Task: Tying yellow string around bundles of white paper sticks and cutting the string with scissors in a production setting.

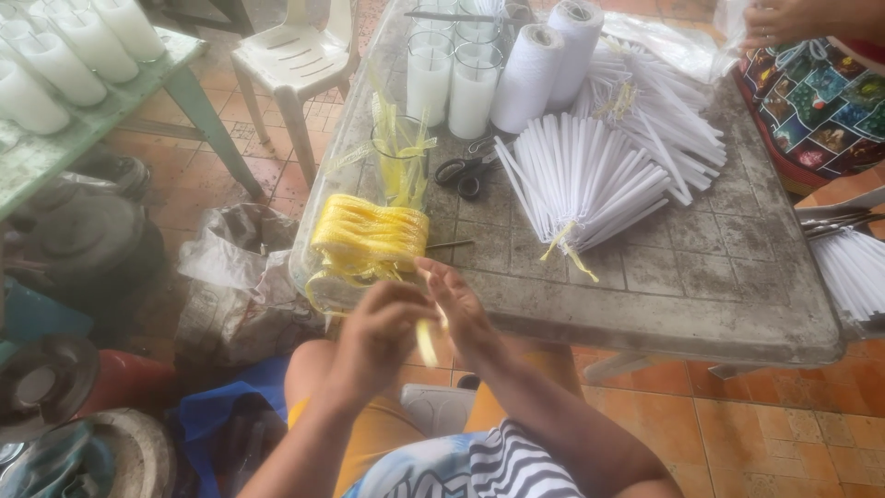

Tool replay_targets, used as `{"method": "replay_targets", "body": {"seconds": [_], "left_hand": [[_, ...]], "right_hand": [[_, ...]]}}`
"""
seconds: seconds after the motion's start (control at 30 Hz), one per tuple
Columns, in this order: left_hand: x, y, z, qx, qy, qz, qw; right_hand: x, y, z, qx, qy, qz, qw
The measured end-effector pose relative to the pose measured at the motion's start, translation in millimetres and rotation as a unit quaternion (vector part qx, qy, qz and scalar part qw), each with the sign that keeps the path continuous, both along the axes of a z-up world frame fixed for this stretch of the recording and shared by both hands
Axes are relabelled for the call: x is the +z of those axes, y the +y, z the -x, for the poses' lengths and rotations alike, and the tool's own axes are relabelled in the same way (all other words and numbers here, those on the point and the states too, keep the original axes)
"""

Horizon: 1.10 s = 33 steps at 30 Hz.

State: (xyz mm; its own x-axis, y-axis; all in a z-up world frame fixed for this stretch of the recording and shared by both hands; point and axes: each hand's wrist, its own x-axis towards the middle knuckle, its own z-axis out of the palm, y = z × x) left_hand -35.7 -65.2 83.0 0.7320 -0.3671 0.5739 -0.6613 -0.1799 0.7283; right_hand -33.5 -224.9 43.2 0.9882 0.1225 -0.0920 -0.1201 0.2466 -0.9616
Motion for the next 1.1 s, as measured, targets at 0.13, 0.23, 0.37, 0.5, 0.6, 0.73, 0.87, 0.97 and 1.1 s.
{"method": "replay_targets", "body": {"seconds": [0.13, 0.23, 0.37, 0.5, 0.6, 0.73, 0.87, 0.97, 1.1], "left_hand": [[-21.2, 12.8, -31.3, 0.036, 0.015, -0.050, 0.998], [-0.1, -1.2, -31.6, 0.042, 0.055, -0.132, 0.989], [30.0, -15.4, -29.5, -0.015, 0.096, -0.172, 0.980], [27.7, -17.8, -55.6, -0.014, 0.375, -0.011, 0.927], [8.7, -1.8, -94.3, 0.008, 0.395, 0.287, 0.873], [10.0, -9.1, -141.5, 0.041, 0.452, 0.515, 0.727], [27.1, -15.3, -161.5, 0.052, 0.384, 0.580, 0.717], [43.8, -3.9, -153.1, 0.143, 0.201, 0.464, 0.851], [94.1, 20.4, -81.6, 0.245, -0.200, -0.050, 0.948]], "right_hand": [[0.9, -25.3, 8.6, -0.078, -0.152, 0.300, 0.938], [6.5, -22.1, 6.4, -0.111, -0.376, 0.276, 0.878], [36.4, -16.2, 5.2, -0.124, -0.379, 0.186, 0.898], [22.8, -23.7, -16.9, -0.161, -0.264, 0.036, 0.950], [23.0, -36.5, -29.9, -0.172, -0.196, -0.113, 0.959], [32.5, -28.4, -30.6, -0.155, -0.150, -0.191, 0.958], [34.7, -21.3, -27.4, -0.148, -0.120, -0.179, 0.965], [48.3, -20.0, -20.9, -0.158, -0.129, -0.148, 0.968], [46.2, -40.0, -29.6, -0.190, -0.155, -0.134, 0.960]]}}
